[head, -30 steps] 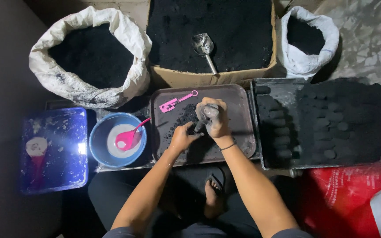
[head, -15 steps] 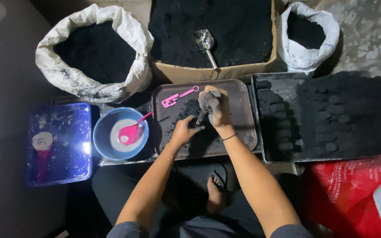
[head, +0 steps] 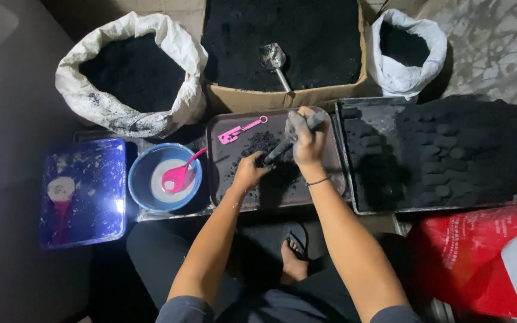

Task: Manually forming charcoal briquettes by filling a mold with powder, tamping it with a rod, and ejecting the finished product.

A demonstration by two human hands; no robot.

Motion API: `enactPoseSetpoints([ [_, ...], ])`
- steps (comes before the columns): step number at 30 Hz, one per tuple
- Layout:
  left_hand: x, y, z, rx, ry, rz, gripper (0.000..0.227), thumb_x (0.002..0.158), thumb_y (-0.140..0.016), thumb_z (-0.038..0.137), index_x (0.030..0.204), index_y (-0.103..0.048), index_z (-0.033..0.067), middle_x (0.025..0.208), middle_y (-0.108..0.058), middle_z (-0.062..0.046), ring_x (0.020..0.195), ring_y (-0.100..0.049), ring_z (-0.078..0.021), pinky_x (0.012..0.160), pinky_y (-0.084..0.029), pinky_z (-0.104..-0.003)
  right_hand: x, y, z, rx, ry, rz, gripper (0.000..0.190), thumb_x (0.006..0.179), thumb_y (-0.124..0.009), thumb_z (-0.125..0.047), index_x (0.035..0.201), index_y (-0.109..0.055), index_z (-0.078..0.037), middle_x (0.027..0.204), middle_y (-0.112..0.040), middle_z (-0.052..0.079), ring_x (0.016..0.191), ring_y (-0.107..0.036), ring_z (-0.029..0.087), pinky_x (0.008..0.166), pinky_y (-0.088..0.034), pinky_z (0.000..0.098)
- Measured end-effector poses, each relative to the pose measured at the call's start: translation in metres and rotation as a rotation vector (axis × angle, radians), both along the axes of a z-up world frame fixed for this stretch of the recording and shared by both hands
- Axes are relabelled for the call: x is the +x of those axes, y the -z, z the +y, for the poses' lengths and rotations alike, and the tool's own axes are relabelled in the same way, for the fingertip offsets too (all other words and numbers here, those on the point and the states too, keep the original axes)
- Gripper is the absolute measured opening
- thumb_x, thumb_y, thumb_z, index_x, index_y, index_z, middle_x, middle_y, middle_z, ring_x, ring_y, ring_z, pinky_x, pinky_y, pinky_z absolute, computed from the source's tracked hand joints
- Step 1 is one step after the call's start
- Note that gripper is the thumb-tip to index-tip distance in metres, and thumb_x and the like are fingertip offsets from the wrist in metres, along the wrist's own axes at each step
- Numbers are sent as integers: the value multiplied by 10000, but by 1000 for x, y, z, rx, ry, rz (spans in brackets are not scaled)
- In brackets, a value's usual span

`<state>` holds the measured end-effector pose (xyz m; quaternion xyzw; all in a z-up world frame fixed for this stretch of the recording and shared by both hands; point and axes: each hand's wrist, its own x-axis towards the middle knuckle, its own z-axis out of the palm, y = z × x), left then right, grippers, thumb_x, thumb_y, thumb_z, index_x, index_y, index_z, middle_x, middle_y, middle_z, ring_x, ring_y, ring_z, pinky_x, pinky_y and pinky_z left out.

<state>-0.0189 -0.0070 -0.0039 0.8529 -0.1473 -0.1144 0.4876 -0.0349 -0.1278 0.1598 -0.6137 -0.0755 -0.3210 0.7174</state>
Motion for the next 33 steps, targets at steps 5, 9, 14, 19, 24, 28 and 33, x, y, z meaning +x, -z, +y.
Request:
enactPoseSetpoints([
  [5, 1, -2, -2, 1, -10, 8, 329, 656, -714, 147, 958, -615, 62, 858, -652, -171, 868, -606, -366, 727, -506, -448, -5, 30, 7, 6, 0, -45, 420, 793, -531, -65, 443, -300, -96, 357, -265, 37, 288, -295, 117, 328, -229, 199],
  [9, -4, -9, -2, 27, -9, 18, 384, 650, -708, 123, 999, -604, 1, 862, -648, -200, 867, -608, -374, 733, -508, -449, -10, 26, 13, -50, -56, -48, 473, 805, -546, -24, 418, -281, -90, 355, -260, 36, 262, -306, 140, 324, -256, 183],
  [14, 1, 0, -1, 15, -1, 3, 377, 647, -709, 129, 1000, -609, 40, 861, -653, -174, 864, -610, -363, 720, -512, -447, 1, 38, 8, -142, -84, 156, 407, 828, -539, -89, 444, -404, -64, 331, -374, 58, 290, -468, 143, 301, -369, 224],
  [19, 2, 31, -1, 13, -24, -48, 394, 638, -697, 165, 1015, -605, 91, 829, -657, -154, 839, -610, -364, 716, -504, -475, 8, 56, 7, -219, -37, 216, 469, 818, -578, -194, 397, -406, -82, 289, -429, 77, 291, -493, 148, 334, -342, 189],
  [24, -4, 24, -4, -58, -63, -54, 384, 649, -685, 158, 1015, -601, 83, 853, -652, -163, 859, -600, -366, 708, -498, -472, 15, 47, 14, -162, -40, 157, 435, 802, -550, -142, 392, -414, -93, 280, -427, 87, 268, -486, 132, 340, -335, 169],
  [28, -3, 30, -6, -88, -86, -46, 394, 641, -694, 148, 1017, -604, 72, 858, -652, -163, 863, -600, -364, 712, -498, -466, 20, 46, 16, -224, -60, 142, 429, 790, -556, -144, 397, -390, -102, 263, -404, 71, 261, -472, 135, 341, -326, 177],
  [33, 1, 48, -5, -56, -110, -58, 406, 620, -711, 171, 1000, -612, 67, 806, -658, -153, 822, -616, -341, 673, -506, -439, 28, 46, 26, -216, -162, -6, 448, 782, -553, -37, 420, -301, -114, 322, -272, 7, 271, -300, 94, 357, -267, 177],
])
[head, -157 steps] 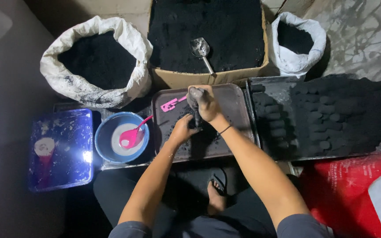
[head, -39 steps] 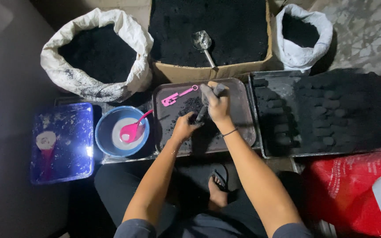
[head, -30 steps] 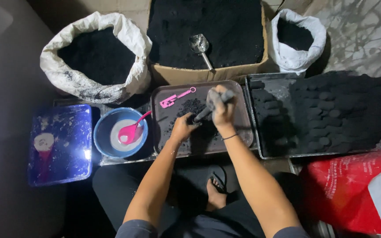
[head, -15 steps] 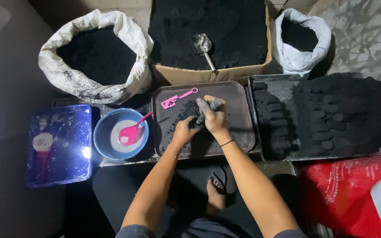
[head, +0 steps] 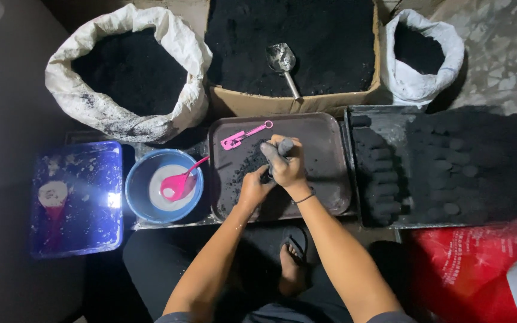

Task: Manually forming charcoal briquettes by filling a mold with powder, tamping it with a rod, and ejecting the finished product.

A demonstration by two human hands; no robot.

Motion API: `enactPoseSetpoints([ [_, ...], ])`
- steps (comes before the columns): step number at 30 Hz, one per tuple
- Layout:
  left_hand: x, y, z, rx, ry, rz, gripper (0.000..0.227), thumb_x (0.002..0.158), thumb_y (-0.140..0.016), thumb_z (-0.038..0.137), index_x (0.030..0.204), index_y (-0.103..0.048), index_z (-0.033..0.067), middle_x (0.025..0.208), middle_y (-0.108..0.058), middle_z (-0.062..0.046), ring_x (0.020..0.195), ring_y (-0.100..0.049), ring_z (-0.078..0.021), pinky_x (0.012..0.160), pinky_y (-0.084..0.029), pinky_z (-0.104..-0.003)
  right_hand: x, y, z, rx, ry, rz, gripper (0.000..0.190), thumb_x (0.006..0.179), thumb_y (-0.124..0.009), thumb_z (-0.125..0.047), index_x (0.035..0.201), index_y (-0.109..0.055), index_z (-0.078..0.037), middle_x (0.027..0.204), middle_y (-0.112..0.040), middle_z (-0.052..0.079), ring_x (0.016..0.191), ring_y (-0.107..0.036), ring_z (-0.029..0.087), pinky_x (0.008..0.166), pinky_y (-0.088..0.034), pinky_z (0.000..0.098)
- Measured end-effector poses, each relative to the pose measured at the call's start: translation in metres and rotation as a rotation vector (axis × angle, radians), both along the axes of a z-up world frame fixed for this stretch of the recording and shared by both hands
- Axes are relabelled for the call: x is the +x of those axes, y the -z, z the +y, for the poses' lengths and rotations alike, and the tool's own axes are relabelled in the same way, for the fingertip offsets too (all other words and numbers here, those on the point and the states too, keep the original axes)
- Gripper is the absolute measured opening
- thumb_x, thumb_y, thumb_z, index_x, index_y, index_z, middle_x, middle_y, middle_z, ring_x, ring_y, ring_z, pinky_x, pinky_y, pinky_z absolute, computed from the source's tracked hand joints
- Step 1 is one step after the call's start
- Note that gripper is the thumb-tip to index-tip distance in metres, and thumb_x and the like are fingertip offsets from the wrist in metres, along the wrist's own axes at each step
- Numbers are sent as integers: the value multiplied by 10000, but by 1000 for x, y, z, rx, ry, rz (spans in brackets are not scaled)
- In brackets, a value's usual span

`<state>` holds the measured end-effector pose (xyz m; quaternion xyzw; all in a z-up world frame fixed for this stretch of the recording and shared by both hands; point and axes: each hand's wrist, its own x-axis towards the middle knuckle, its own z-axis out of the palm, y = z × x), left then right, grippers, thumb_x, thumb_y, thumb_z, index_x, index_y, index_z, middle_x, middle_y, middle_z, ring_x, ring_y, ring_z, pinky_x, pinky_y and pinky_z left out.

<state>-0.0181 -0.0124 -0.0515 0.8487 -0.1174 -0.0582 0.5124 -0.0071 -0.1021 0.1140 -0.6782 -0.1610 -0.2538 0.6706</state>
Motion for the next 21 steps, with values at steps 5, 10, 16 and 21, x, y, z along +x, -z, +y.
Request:
enactPoseSetpoints([
  [5, -3, -18, 1, -45, -9, 2, 390, 626, -717, 161, 983, -619, 39, 796, -655, -177, 810, -616, -364, 661, -506, -436, 8, 2, 0, 5, -3, -29, 462, 776, -557, -23, 421, -280, -123, 352, -259, -13, 287, -278, 91, 359, -264, 176],
  [10, -1, -19, -1, -25, 15, 3, 382, 632, -708, 154, 989, -612, 55, 778, -659, -154, 794, -621, -359, 664, -502, -447, 8, 8, -4, 20, 9, -31, 501, 788, -579, -38, 413, -256, -120, 339, -246, 4, 269, -297, 85, 364, -266, 165],
  [16, -2, -14, 1, 43, 53, -47, 409, 637, -709, 178, 1012, -593, 66, 805, -654, -174, 821, -613, -367, 698, -495, -477, 0, 7, -8, -17, 38, 18, 466, 775, -576, -88, 394, -311, -130, 296, -305, 2, 275, -357, 78, 349, -279, 163],
  [21, -4, -20, 3, 131, 80, -47, 370, 677, -678, 195, 1016, -585, 83, 814, -655, -163, 821, -616, -363, 704, -499, -474, -13, 6, -16, -50, 75, 139, 405, 761, -539, -95, 390, -377, -95, 255, -384, 48, 247, -428, 105, 345, -317, 169],
])
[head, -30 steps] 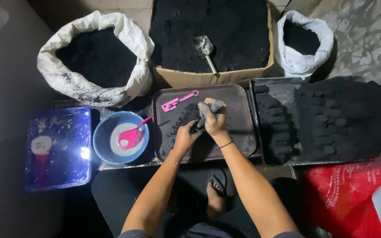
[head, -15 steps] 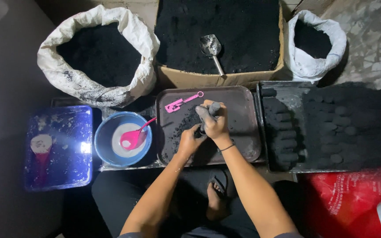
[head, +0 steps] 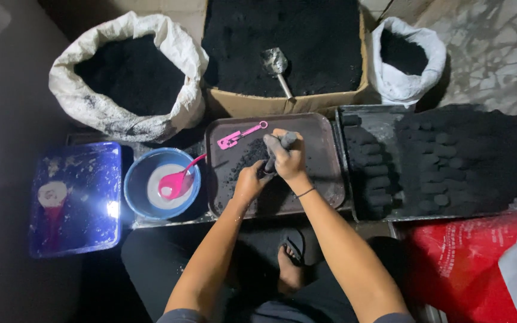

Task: Manually forming charcoal briquettes by filling a mold with powder, tamping it with a rod, and ejecting the finished product.

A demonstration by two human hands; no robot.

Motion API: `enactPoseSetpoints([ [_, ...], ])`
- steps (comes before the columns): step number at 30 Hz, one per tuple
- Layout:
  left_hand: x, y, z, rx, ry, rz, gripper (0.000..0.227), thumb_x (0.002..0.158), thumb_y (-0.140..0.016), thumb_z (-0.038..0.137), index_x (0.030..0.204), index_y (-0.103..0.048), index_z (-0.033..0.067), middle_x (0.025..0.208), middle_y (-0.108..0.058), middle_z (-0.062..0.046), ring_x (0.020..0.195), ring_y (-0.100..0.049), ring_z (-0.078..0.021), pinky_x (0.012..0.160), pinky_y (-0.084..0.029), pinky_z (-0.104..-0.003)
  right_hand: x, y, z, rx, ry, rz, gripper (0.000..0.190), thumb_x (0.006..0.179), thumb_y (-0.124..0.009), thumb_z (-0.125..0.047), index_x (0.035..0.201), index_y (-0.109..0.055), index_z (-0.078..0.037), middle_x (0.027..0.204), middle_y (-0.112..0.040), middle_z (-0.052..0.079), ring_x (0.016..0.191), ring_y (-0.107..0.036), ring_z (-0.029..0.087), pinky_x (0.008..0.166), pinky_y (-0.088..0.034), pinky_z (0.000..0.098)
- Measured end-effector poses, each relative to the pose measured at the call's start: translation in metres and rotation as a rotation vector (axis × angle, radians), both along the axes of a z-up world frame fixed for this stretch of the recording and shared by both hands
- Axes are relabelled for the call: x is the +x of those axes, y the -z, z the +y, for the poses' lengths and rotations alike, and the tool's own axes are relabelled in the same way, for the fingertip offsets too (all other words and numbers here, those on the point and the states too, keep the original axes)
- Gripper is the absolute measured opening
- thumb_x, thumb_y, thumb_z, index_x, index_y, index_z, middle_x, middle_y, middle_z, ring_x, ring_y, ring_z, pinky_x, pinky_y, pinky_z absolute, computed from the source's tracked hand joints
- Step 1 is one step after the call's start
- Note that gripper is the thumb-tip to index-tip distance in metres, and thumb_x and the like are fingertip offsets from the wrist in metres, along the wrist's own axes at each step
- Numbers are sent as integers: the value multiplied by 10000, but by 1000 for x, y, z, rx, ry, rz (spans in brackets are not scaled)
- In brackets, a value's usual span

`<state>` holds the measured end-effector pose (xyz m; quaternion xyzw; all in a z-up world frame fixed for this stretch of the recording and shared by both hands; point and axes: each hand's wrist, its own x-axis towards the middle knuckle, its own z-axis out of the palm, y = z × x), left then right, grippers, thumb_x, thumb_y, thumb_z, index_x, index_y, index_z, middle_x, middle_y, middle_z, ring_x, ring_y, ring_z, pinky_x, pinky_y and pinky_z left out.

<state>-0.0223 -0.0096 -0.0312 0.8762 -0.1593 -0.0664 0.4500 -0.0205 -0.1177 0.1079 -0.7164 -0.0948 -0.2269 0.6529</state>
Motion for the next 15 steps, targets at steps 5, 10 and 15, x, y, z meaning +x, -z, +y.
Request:
enactPoseSetpoints([
  [5, -4, -17, -1, 30, -1, -1, 377, 688, -673, 151, 1039, -577, 54, 814, -655, -187, 818, -620, -374, 704, -503, -477, -25, -57, 5, -21, 0, -122, 432, 761, -541, -82, 379, -342, -113, 305, -300, 6, 279, -312, 89, 345, -267, 184],
  [10, 2, -6, -1, 70, 23, 5, 382, 690, -676, 153, 1050, -572, 80, 825, -659, -173, 822, -624, -365, 707, -511, -468, -31, -48, 8, -72, -84, -191, 377, 723, -553, -55, 378, -404, -93, 309, -352, 10, 290, -331, 127, 340, -303, 206],
  [15, 0, 6, -4, 126, 7, 13, 257, 703, -647, 177, 899, -616, 13, 756, -647, -181, 779, -622, -357, 666, -524, -449, -27, -31, 19, -118, -248, -172, 405, 769, -509, 17, 421, -336, -99, 355, -256, 3, 327, -214, 114, 379, -262, 201],
])
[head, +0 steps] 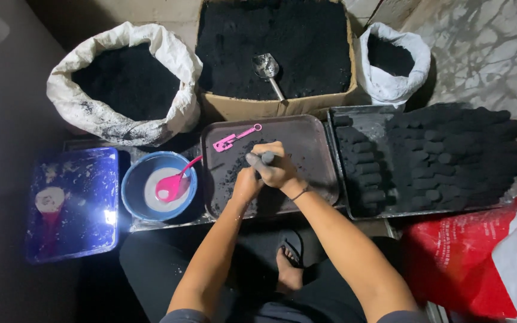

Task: Manually forming charcoal briquettes by filling a mold with powder, tamping it with a rod, and ejecting the finished product.

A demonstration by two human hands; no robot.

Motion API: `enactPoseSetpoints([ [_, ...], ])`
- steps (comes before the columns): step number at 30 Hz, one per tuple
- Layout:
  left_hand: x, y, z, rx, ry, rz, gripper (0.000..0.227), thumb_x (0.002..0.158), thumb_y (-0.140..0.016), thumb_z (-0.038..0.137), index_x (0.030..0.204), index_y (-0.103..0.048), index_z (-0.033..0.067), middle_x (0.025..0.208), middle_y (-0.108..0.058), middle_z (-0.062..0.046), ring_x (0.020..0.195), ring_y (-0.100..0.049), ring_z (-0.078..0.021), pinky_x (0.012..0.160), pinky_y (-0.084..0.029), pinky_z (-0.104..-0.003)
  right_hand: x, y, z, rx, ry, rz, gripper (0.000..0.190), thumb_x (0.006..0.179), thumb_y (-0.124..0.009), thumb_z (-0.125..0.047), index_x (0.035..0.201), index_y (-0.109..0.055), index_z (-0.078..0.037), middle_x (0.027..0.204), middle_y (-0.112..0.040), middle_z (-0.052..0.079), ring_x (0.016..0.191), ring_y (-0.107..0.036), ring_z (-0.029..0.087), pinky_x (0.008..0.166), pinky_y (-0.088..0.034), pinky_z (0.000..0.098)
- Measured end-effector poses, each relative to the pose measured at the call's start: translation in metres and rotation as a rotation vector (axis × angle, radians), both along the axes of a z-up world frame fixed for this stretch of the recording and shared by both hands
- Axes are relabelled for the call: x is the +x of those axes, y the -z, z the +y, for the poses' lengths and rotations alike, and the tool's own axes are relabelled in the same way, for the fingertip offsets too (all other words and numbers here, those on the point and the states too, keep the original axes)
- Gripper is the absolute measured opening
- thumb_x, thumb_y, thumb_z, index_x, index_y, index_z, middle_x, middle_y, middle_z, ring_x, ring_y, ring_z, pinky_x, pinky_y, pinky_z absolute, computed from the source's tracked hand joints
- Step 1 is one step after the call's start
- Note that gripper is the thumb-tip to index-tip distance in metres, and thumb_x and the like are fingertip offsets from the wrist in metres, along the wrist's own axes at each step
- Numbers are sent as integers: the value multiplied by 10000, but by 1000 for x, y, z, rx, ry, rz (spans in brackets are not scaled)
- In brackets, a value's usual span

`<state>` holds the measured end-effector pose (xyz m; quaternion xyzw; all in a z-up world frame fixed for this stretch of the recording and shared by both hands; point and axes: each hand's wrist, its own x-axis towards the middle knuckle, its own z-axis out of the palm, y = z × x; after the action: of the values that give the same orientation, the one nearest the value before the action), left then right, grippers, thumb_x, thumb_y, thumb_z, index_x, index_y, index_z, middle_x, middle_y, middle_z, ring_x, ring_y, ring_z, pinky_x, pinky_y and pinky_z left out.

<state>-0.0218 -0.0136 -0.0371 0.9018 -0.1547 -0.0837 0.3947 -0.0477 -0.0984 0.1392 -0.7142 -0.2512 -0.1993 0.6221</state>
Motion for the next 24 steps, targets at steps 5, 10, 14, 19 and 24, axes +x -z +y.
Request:
enactPoseSetpoints([
  [5, -2, -16, 6, -62, 0, -9, 300, 693, -656, 137, 942, -597, -20, 757, -645, -197, 767, -622, -371, 646, -514, -461, 15, 5, -6, -29, -3, 58, 365, 777, -541, -44, 456, -372, -87, 389, -331, 50, 396, -315, 105, 405, -289, 246],
  [10, 6, 12, 2, -100, -3, 21, 378, 659, -677, 176, 1009, -577, 71, 813, -655, -164, 821, -620, -353, 704, -509, -466, 30, 10, -9, 6, -24, 108, 378, 769, -548, -4, 455, -358, -92, 403, -308, 25, 415, -329, 95, 409, -321, 235],
  [14, 0, 0, 2, -185, -24, 34, 401, 665, -670, 140, 1043, -570, 49, 831, -646, -198, 838, -606, -380, 702, -496, -482, 39, 19, -10, 93, -6, 136, 431, 779, -565, -25, 441, -312, -113, 383, -302, -20, 396, -294, 59, 399, -281, 184],
  [19, -5, -20, 1, -259, -33, 38, 380, 679, -675, 133, 1029, -575, 24, 838, -640, -212, 845, -597, -398, 694, -499, -487, 47, 21, -9, 112, 9, 149, 435, 785, -559, -46, 422, -330, -118, 365, -299, -38, 356, -296, 54, 379, -268, 175],
  [24, -4, -25, 4, -278, -6, 45, 341, 731, -644, 104, 1054, -565, 30, 907, -639, -191, 896, -590, -373, 741, -504, -451, 54, 33, -3, 74, 98, 90, 409, 751, -619, -49, 467, -333, -116, 426, -275, -47, 375, -339, 63, 411, -327, 186],
])
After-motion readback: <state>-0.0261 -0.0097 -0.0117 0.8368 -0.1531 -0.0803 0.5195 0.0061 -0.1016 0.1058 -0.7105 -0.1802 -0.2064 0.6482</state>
